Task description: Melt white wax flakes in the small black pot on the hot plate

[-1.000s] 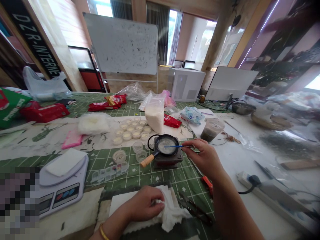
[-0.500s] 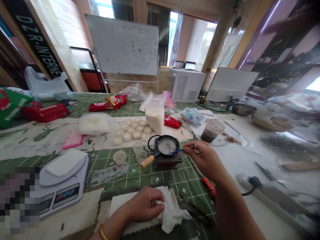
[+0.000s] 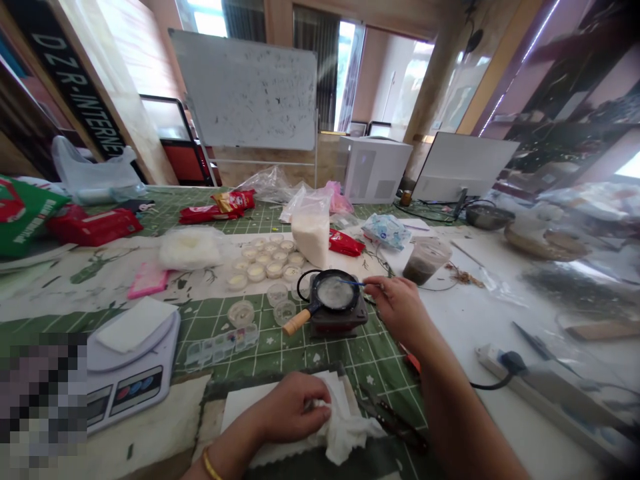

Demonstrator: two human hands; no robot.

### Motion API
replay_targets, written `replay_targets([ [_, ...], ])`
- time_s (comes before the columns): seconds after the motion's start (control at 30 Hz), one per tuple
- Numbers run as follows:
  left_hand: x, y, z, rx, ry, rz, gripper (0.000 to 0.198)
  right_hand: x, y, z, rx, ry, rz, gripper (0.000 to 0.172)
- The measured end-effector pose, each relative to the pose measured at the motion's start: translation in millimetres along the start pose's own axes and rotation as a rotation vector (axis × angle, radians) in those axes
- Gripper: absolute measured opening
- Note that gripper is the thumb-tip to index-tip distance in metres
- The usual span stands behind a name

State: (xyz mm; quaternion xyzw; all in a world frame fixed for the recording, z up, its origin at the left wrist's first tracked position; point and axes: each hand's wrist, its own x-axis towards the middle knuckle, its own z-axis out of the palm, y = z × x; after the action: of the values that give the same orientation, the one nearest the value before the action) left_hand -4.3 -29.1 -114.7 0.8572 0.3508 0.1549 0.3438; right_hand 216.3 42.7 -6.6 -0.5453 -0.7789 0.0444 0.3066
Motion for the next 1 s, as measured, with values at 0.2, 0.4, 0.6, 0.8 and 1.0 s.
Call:
replay_targets([
  [0.2,-0.2,-0.5,-0.4,0.018,-0.004,-0.006,0.018,0.1,1.2,-1.1,0.106,-0.048,-0.040,0.022],
  [0.4,-0.7,-0.2,-0.2,0.001,-0.011,-0.017,0.017,0.7,1.9,-2.0,0.053,0.038,0.039,0.023],
  [0.6,-0.3,-0.2,0.0,-0.016,0.007,-0.007,0.016,2.0,0.4,2.9,0.069,0.002,0.007,0.019],
  [0.8,-0.9,0.8,-2.9,-0.020,-0.002,-0.018,0.018,1.7,-0.6,4.0,0.157,-0.082,-0.011,0.021],
  [1.0,-2.0,2.9,-3.6,-0.030,0.003,-0.017,0.017,1.7,-0.3,0.3,0.060,0.000,0.076,0.021],
])
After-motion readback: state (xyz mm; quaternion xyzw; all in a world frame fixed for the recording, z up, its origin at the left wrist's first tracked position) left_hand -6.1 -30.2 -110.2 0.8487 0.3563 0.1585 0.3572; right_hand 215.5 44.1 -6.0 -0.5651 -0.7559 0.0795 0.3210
